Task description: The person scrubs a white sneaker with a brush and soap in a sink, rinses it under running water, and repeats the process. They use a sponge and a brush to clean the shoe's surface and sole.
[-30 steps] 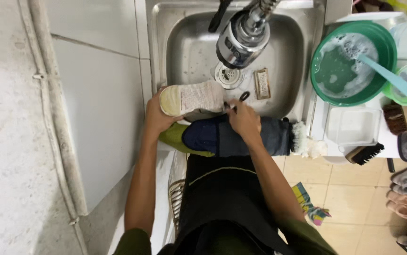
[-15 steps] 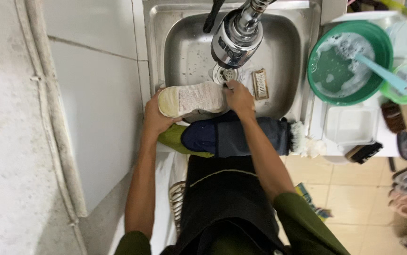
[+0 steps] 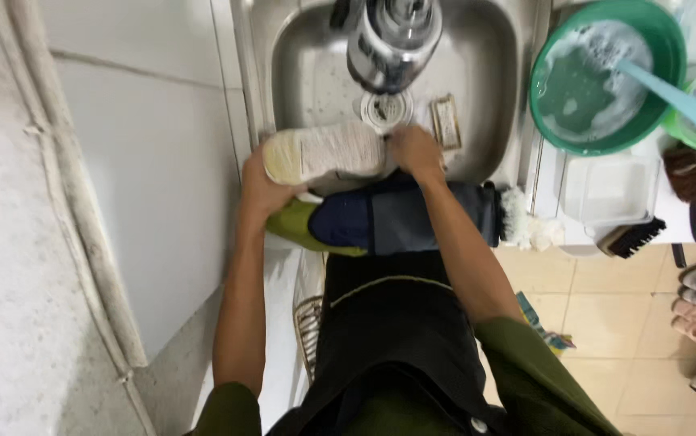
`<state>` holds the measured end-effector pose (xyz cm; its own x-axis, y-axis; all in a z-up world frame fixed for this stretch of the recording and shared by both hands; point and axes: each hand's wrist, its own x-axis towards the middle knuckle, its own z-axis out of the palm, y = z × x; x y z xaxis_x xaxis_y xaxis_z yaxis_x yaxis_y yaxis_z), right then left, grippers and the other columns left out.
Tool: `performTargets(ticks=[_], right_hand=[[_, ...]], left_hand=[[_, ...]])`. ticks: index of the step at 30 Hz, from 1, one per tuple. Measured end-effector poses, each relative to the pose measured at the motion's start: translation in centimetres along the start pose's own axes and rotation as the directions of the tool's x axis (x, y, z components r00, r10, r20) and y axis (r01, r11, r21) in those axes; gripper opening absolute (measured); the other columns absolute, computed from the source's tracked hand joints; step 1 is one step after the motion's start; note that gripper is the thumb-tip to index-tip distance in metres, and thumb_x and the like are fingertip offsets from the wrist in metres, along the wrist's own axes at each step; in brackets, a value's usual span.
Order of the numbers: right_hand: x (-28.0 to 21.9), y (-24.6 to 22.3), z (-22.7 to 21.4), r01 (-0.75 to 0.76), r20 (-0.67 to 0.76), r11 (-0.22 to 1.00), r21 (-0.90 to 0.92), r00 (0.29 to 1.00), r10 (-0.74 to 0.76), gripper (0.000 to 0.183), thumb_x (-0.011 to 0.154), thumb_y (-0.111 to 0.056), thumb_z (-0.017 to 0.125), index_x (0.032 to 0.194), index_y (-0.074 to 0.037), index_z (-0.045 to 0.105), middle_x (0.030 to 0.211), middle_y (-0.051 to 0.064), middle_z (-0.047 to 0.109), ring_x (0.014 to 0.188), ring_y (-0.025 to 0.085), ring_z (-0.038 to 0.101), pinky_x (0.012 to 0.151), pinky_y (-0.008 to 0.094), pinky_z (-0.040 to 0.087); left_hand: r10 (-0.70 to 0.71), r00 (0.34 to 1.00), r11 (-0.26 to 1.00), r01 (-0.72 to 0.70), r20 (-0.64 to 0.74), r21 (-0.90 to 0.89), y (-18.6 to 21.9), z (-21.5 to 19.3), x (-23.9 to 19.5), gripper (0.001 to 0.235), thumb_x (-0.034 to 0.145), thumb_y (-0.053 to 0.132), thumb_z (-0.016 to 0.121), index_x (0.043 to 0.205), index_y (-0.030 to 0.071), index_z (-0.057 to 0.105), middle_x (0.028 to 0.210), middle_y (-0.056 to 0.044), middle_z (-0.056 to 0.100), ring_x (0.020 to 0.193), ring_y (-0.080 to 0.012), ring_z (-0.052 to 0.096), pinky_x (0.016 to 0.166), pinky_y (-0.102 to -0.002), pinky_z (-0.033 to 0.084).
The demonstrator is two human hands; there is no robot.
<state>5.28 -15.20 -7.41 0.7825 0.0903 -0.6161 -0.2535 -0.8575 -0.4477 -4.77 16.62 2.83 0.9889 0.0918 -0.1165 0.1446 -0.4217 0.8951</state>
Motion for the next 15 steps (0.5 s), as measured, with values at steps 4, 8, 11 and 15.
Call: performTargets(ticks=[4, 8, 11, 15], right_hand=[[0.6, 2.4, 1.8, -0.044, 0.023, 0.999, -0.015, 0.999, 0.044, 0.033, 0.105, -0.027, 0.07, 0.131, -0.012, 0.082, 0.121, 0.024, 0.082, 0.118, 0.052, 0.077, 0.098, 0.068, 0.061], [-0.6, 1.8, 1.1, -0.122, 0.075, 0.993, -0.004, 0.99, 0.122, 0.034, 0.102, -0.034, 0.073, 0.134, -0.022, 0.081, 0.122, 0.016, 0.083, 0.117, 0.047, 0.078, 0.097, 0.066, 0.062], [-3.6, 0.5, 0.0, -0.083, 0.085, 0.996, -0.023, 0.993, 0.085, 0.034, 0.108, -0.031, 0.065, 0.136, -0.017, 0.079, 0.121, 0.021, 0.082, 0.115, 0.05, 0.078, 0.093, 0.068, 0.063], [-9.8, -1.7, -5.3, 0.025, 0.139, 0.988, -0.153, 0.99, -0.004, 0.042, 0.115, -0.034, 0.052, 0.139, -0.013, 0.078, 0.122, 0.028, 0.081, 0.119, 0.055, 0.076, 0.1, 0.072, 0.058]], left_hand=[[-0.012, 1.0, 0.997, 0.013, 0.005, -0.076, 0.0, 0.1, -0.5, 0.108, 0.057, 0.024, 0.114, 0.147, -0.005, 0.063, 0.144, -0.033, 0.07, 0.144, -0.0528, 0.059, 0.133, -0.063, 0.032], [-0.008, 1.0, 0.997, 0.011, 0.029, -0.075, 0.0, 0.5, 0.3, 0.109, 0.056, 0.022, 0.114, 0.148, -0.004, 0.062, 0.144, -0.031, 0.07, 0.145, -0.0515, 0.059, 0.132, -0.065, 0.035], [-0.031, 0.999, 0.997, 0.033, 0.021, -0.073, 0.6, 0.2, -0.3, 0.111, 0.055, 0.021, 0.114, 0.149, -0.004, 0.061, 0.145, -0.032, 0.069, 0.145, -0.0517, 0.058, 0.132, -0.066, 0.035], [-0.103, 0.994, 0.988, 0.105, 0.022, -0.116, 2.5, 0.6, -0.2, 0.104, 0.061, 0.015, 0.112, 0.149, -0.005, 0.062, 0.145, -0.032, 0.069, 0.144, -0.0526, 0.058, 0.129, -0.068, 0.038]])
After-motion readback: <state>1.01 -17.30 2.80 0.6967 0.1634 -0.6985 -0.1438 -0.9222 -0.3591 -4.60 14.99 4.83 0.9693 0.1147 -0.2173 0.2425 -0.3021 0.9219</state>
